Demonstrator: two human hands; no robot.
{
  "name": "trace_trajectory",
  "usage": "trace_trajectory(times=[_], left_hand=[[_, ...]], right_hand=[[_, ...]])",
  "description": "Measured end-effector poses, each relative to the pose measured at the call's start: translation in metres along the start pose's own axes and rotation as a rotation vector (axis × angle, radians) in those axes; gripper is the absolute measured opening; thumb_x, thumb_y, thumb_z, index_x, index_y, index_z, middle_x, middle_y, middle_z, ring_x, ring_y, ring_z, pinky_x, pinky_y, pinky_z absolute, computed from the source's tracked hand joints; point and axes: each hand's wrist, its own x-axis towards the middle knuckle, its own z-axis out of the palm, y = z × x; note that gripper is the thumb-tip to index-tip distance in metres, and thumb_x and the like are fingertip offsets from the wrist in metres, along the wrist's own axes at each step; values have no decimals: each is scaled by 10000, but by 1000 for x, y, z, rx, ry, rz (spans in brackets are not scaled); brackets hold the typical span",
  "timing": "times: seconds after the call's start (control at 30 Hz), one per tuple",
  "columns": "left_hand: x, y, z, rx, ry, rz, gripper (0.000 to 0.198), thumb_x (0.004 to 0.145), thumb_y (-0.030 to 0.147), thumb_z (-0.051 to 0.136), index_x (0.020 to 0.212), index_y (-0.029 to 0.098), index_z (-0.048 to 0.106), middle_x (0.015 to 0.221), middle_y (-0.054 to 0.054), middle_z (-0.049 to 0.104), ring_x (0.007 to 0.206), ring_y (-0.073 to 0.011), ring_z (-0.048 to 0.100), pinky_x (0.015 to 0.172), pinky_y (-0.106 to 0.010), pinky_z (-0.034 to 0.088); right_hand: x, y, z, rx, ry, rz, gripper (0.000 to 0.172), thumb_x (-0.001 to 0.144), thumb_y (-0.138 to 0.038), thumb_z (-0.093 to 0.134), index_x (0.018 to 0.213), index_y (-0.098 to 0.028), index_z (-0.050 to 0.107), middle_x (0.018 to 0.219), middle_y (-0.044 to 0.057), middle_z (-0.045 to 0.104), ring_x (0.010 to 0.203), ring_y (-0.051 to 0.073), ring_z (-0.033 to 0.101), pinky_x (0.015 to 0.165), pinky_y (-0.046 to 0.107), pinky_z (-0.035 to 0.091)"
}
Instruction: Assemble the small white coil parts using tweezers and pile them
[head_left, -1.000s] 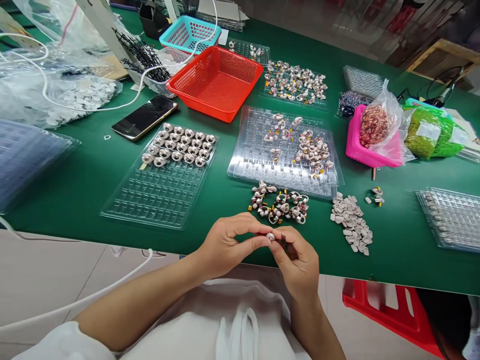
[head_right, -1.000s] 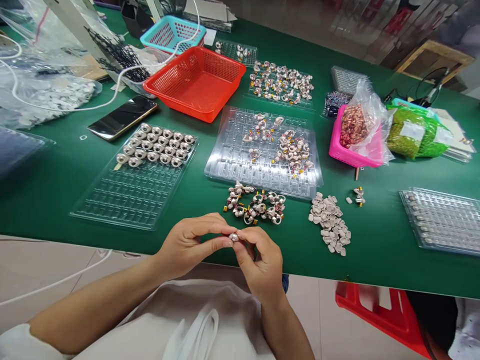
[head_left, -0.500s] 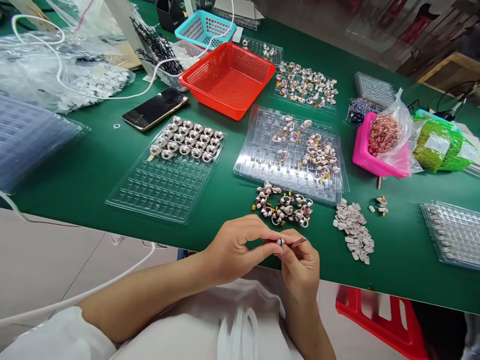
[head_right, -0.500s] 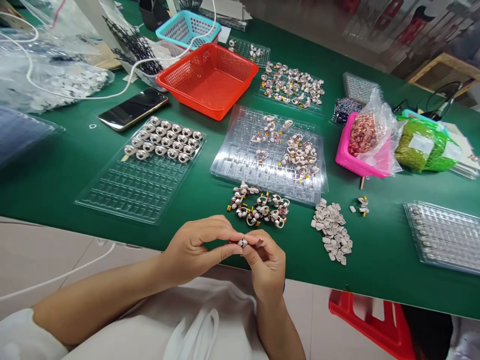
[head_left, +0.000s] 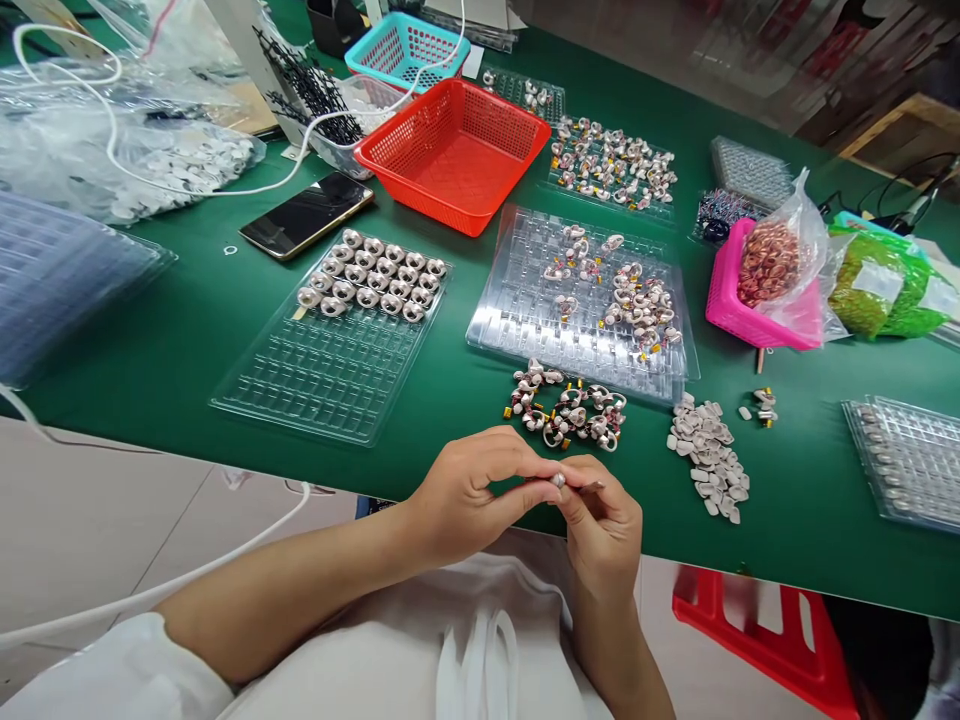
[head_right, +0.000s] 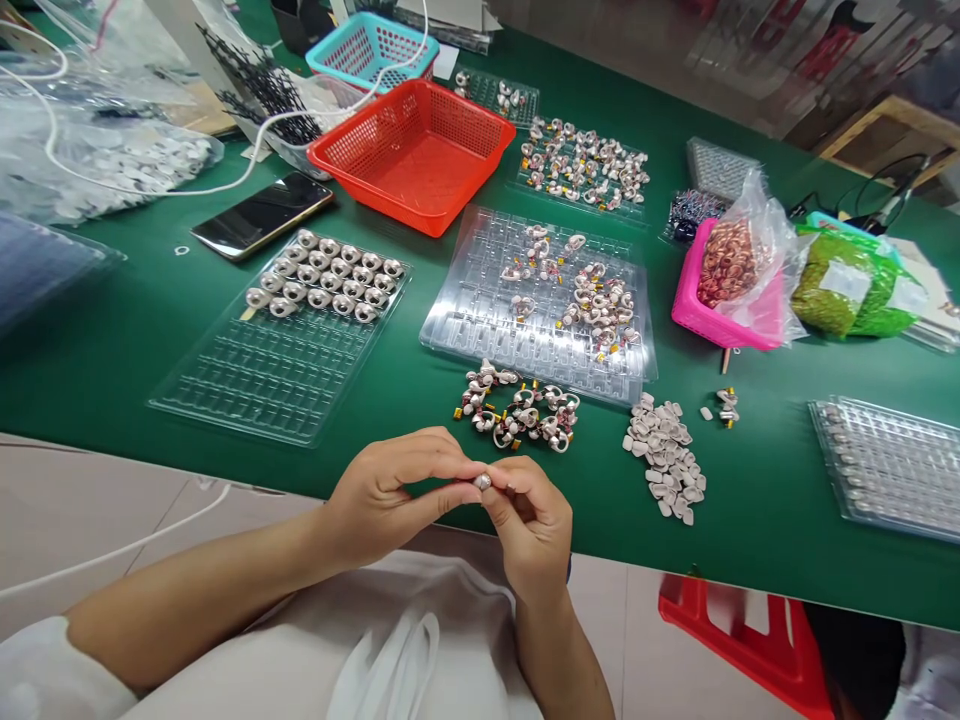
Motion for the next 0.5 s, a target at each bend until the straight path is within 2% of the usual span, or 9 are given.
trace_trajectory(times=[0.13,0.3,0.4,0.5], left_hand=[[-2,-3,0,17,13,12,158,850,120,755,990,183,791,798,-50,804,704,-157,677,693,-256,551],[-4,-6,0,11,4,-40,117,858,148,752,961,165,804,736,-57,777,693,-167,676,681,-271,553],[-4,-4,-1,-51,-1,-145,88,852,172,760,914,179,822,721,-51,775,676,-164,676,663,-265,554],[-2,0,-3,-122,-19,-322,66,807,183,796,859,190,836,726,-49,781,684,-169,685,653,-259,550]], right_hand=[[-1,-3,-2,-128,-19,-65,202,906,-106,679,994,-280,729,943,23,701,830,163,665,670,275,547],[2,-11,-5,-375,-75,-245,287,906,-55,641,1080,-274,707,972,46,718,840,178,684,644,285,548],[3,-15,-8,-417,-137,-268,306,913,-52,617,1114,-269,694,972,60,723,857,191,688,628,291,546],[5,-16,-10,-386,-168,-229,276,917,-69,617,1095,-264,697,940,55,716,822,184,682,606,285,536]])
